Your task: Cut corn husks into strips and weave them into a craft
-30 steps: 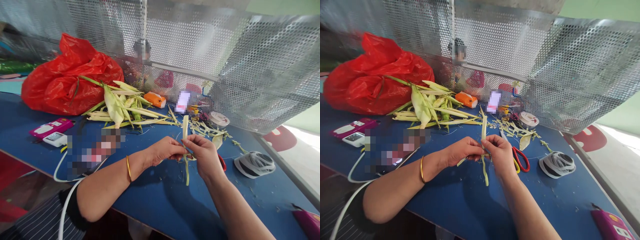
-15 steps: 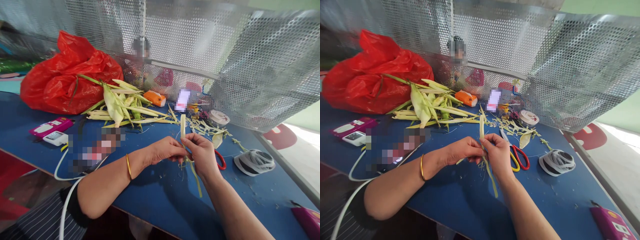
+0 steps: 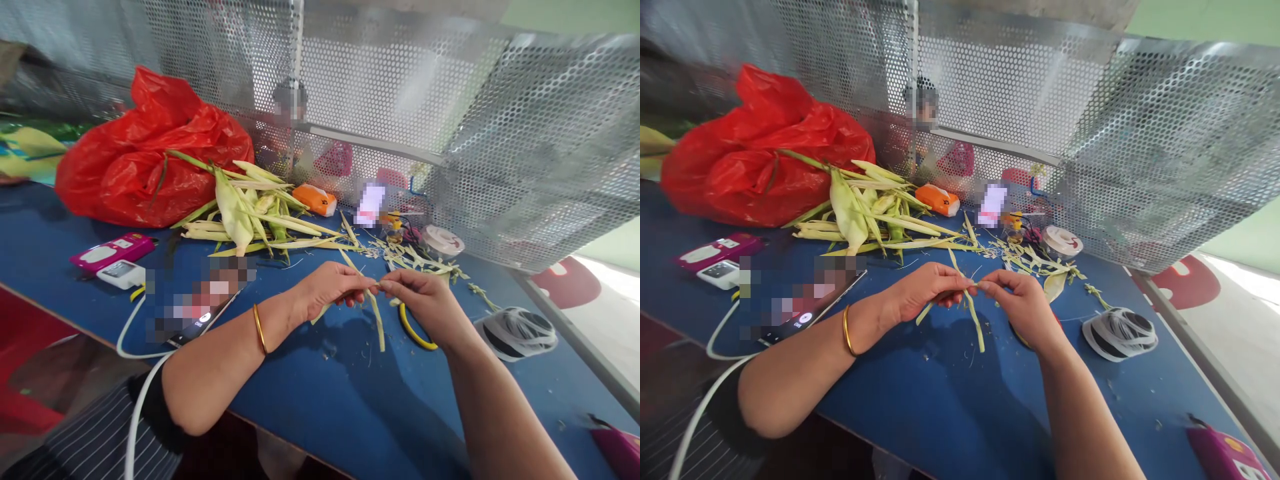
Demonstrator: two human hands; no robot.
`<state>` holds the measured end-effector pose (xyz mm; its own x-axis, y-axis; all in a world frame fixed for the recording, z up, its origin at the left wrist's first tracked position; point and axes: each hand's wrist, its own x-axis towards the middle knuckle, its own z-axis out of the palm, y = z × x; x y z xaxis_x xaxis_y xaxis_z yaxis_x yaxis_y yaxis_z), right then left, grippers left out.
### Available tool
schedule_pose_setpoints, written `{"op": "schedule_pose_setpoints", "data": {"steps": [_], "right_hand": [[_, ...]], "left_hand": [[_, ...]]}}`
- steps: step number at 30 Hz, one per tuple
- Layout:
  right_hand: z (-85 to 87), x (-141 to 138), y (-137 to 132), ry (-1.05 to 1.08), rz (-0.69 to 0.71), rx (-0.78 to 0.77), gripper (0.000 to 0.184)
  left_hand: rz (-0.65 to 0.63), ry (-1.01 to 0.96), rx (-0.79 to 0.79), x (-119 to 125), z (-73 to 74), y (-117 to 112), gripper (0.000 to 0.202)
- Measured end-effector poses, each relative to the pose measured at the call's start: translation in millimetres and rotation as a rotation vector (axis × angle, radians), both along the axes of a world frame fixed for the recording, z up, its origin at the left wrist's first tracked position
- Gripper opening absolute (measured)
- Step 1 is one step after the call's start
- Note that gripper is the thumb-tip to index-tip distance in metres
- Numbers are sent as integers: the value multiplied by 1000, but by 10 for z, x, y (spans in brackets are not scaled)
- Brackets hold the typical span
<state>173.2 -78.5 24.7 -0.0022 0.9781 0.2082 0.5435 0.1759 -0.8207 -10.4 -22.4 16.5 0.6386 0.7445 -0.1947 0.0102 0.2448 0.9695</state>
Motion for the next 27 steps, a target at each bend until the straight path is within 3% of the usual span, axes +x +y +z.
{"op": "schedule_pose_setpoints", "data": {"steps": [7, 12, 14, 16, 22, 27], "right_hand": [[-94, -41, 33, -220, -150, 224, 24], [-39, -149, -53, -524, -351, 637, 18], [-17, -203, -109, -541, -444, 732, 16], [-31, -263, -141, -470, -440, 675, 20], [-207, -441, -70, -50, -222, 200, 23], [-250, -488, -62, 78, -213, 166, 26]], "left_hand": [[-63, -13, -67, 5, -10, -9, 24], [11, -215, -162, 19, -71, 30, 26], [35, -327, -172, 32, -97, 47, 27], [66, -406, -147, 45, -107, 58, 24], [113, -462, -126, 73, -85, 28, 16], [112, -456, -120, 88, -102, 8, 19]]}}
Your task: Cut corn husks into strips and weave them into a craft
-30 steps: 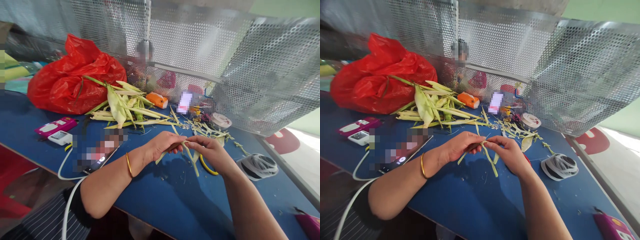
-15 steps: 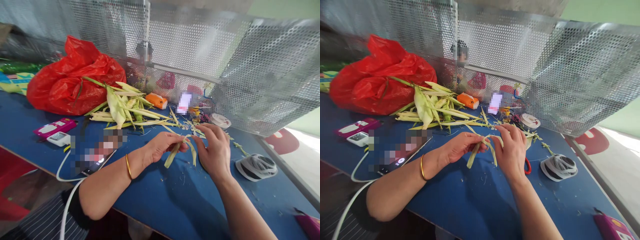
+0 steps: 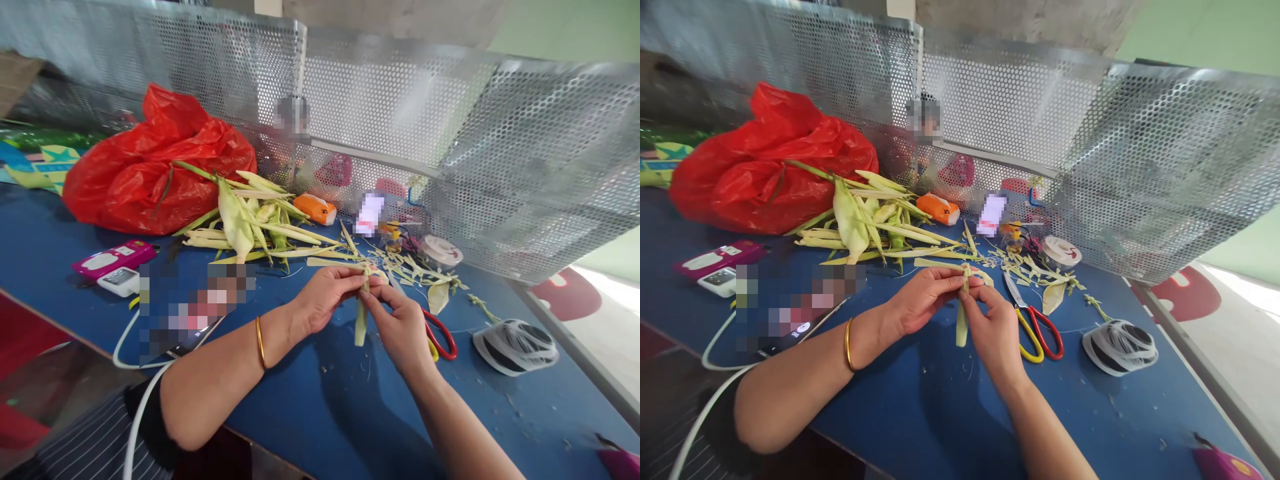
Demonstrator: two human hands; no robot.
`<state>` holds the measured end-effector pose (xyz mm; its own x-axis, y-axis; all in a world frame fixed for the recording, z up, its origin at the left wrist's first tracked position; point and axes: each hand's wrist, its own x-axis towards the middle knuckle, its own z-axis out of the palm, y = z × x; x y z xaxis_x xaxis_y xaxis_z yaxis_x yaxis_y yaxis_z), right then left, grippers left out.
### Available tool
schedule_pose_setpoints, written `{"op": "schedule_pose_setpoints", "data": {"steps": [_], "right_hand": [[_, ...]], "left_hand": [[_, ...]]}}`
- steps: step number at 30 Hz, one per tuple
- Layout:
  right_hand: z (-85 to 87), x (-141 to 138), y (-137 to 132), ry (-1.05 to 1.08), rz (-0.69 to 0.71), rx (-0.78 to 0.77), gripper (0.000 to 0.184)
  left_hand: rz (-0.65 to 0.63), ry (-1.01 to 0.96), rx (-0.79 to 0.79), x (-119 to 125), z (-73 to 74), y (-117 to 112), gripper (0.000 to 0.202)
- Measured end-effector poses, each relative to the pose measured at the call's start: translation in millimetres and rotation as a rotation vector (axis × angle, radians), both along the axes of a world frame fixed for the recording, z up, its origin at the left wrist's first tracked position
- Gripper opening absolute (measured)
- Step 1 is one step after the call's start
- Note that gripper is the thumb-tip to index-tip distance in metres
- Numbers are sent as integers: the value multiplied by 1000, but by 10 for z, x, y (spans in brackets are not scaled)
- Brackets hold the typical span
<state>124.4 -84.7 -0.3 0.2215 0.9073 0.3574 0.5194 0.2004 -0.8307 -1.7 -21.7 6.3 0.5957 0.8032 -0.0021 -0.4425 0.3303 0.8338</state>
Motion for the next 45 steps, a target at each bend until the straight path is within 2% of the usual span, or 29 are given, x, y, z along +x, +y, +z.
{"op": "schedule_pose_setpoints", "data": {"steps": [7, 11, 13, 15, 17, 22, 27, 31, 40, 45], "right_hand": [[9, 6, -13, -31, 60, 31, 24], [40, 31, -35, -163, 59, 32, 28], [66, 74, -43, -289, -49, 95, 31], [87, 132, -34, -422, -213, 227, 26], [95, 185, -8, -525, -280, 326, 20], [69, 213, 32, -636, -130, 348, 15], [100, 176, -22, -733, -143, 340, 18], [144, 155, -50, -818, -124, 326, 17], [184, 184, -52, -802, -82, 300, 19], [167, 187, -41, -761, -86, 297, 20]], "left_hand": [[53, 5, -64, 16, -16, -15, 21], [62, 12, -87, 10, -15, 1, 19], [33, 4, -97, -3, -1, 15, 14], [9, 19, -120, -20, 20, 24, 10], [1, 53, -136, -33, 40, 21, 11], [17, 174, -53, -27, 59, -12, 13], [60, 275, 15, -15, 81, -31, 5], [48, 320, 1, -18, 99, -26, 3], [27, 346, -26, -23, 51, 33, 0], [12, 338, -27, -56, 72, 49, 5]]}}
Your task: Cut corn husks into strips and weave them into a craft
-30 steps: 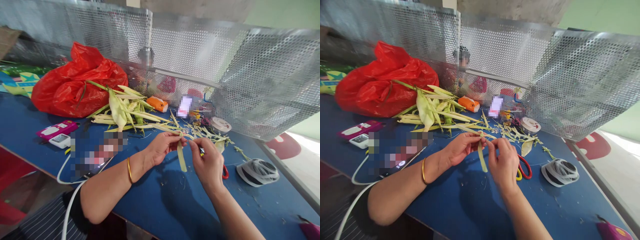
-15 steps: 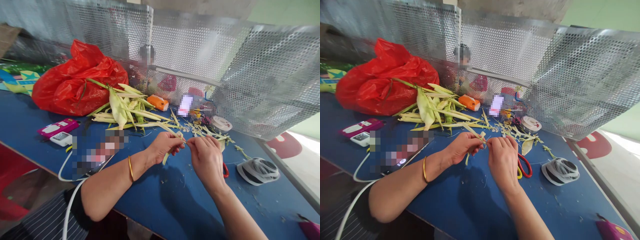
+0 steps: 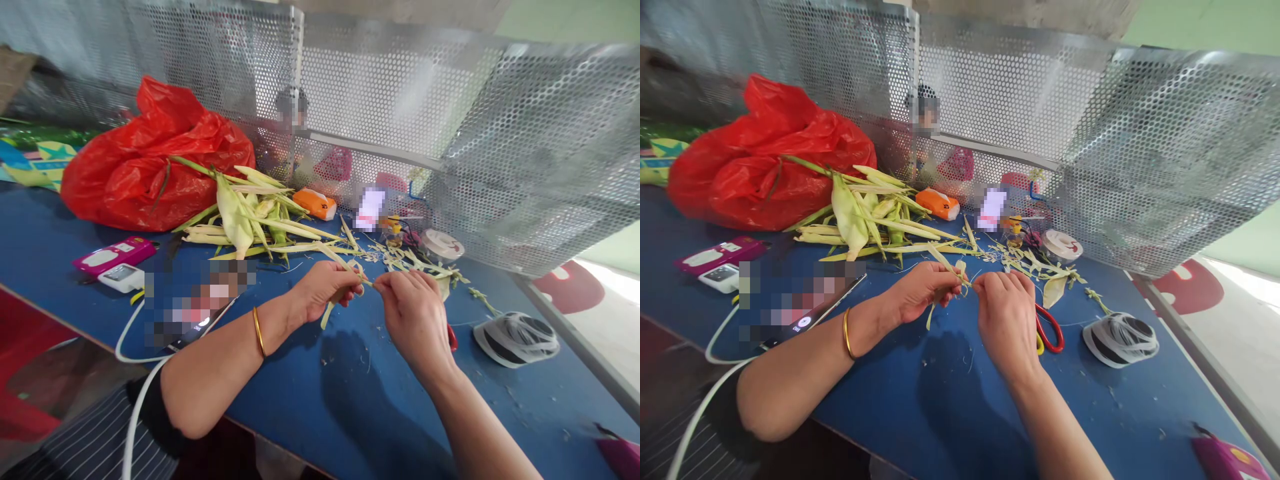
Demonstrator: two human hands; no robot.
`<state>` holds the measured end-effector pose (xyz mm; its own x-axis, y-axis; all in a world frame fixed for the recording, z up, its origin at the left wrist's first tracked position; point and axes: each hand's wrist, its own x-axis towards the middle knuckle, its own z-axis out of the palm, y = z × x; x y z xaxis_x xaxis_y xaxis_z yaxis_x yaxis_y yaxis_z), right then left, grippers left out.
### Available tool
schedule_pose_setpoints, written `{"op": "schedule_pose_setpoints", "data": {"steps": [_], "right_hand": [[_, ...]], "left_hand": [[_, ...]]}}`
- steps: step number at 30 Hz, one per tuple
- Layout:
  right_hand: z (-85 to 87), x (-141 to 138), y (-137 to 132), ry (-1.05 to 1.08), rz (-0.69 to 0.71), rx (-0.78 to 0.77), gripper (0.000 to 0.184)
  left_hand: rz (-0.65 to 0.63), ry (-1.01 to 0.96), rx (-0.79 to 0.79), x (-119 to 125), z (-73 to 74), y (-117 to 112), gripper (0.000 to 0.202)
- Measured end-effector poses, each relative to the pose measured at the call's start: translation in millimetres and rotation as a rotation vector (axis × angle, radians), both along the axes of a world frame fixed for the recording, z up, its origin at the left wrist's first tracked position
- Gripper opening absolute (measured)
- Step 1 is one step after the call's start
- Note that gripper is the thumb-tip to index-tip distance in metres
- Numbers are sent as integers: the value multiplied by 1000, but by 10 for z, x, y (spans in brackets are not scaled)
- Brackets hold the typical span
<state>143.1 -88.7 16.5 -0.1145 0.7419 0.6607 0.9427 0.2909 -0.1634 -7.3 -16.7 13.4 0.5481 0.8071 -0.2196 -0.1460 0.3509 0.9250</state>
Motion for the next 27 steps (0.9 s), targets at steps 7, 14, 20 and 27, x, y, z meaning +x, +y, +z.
{"op": "schedule_pose_setpoints", "data": {"steps": [7, 14, 20, 27], "right_hand": [[-25, -12, 16, 83, -16, -30, 18], [-58, 12, 48, 464, -25, -200, 27], [-134, -14, 120, 1195, 91, -406, 30], [-132, -104, 102, 1481, 192, -395, 24]], "left_hand": [[-19, -73, -60, -25, 3, 22, 25], [15, -33, 54, 14, -49, -41, 26], [-66, 21, 64, 19, 22, -104, 28], [-85, 84, 170, 36, -15, -122, 24]]}}
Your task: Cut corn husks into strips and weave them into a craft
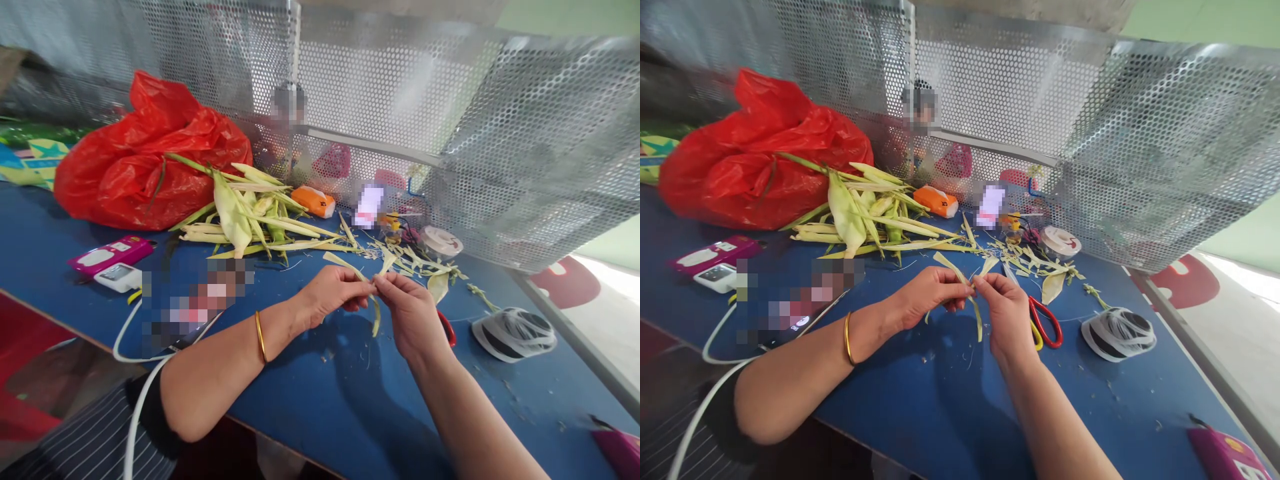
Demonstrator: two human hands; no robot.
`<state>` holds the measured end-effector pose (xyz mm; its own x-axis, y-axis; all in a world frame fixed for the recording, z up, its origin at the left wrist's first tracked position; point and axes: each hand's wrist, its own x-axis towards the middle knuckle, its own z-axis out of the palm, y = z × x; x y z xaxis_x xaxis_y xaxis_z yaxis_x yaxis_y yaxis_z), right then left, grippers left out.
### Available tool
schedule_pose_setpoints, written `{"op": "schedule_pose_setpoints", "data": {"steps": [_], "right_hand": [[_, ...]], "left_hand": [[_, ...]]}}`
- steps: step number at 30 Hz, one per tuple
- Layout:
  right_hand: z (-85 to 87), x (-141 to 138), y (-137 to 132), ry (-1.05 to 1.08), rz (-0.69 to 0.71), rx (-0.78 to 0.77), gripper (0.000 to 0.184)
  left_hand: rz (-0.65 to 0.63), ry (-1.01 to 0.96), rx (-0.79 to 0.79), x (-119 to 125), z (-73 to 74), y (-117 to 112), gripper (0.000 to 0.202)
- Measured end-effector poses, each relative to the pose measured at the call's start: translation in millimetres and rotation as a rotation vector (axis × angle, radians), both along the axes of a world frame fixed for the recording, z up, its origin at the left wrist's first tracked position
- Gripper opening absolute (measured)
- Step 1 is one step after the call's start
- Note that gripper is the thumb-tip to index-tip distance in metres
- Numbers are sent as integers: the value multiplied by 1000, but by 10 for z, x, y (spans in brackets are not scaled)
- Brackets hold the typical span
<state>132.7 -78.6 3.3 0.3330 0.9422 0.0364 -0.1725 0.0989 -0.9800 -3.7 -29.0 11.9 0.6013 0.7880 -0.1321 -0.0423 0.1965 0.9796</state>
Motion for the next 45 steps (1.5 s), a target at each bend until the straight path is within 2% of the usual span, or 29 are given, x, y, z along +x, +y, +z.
{"op": "schedule_pose_setpoints", "data": {"steps": [4, 9, 12, 16, 17, 19, 21, 23, 27, 34, 38, 40, 45], "right_hand": [[-12, -38, -16, -21, -86, -11, 29], [-44, 7, 14, -135, -106, 22, 26], [-25, 65, 18, -326, -199, 50, 26], [43, 75, -43, -734, -443, 184, 23], [54, 60, -60, -810, -435, 208, 24], [53, 12, -83, -874, -299, 217, 24], [22, -47, -85, -841, -126, 181, 21], [-23, -98, -73, -770, -38, 142, 19], [-80, -124, -51, -676, -26, 125, 22], [-67, -60, -53, -690, 63, 163, 26], [-76, -80, -46, -673, 60, 113, 35], [-88, -100, -38, -598, 53, 66, 34], [-121, -119, -10, -245, 86, 46, 27]], "left_hand": [[-10, -4, -20, 16, 17, -24, 16], [-18, -73, -96, 8, 51, -34, 19], [-39, -171, -164, -7, 26, 12, 18], [46, -283, -191, -16, -27, 84, 22], [76, -308, -183, -14, -35, 92, 22], [115, -347, -169, -6, -42, 92, 22], [131, -363, -175, 6, -41, 77, 21], [131, -366, -192, 18, -37, 59, 21], [127, -389, -210, 34, -47, 45, 23], [176, -375, -197, 40, -90, 60, 20], [190, -347, -179, 29, -77, 72, 18], [181, -332, -149, 26, -67, 74, 17], [150, -234, 27, 52, -64, 50, 18]]}}
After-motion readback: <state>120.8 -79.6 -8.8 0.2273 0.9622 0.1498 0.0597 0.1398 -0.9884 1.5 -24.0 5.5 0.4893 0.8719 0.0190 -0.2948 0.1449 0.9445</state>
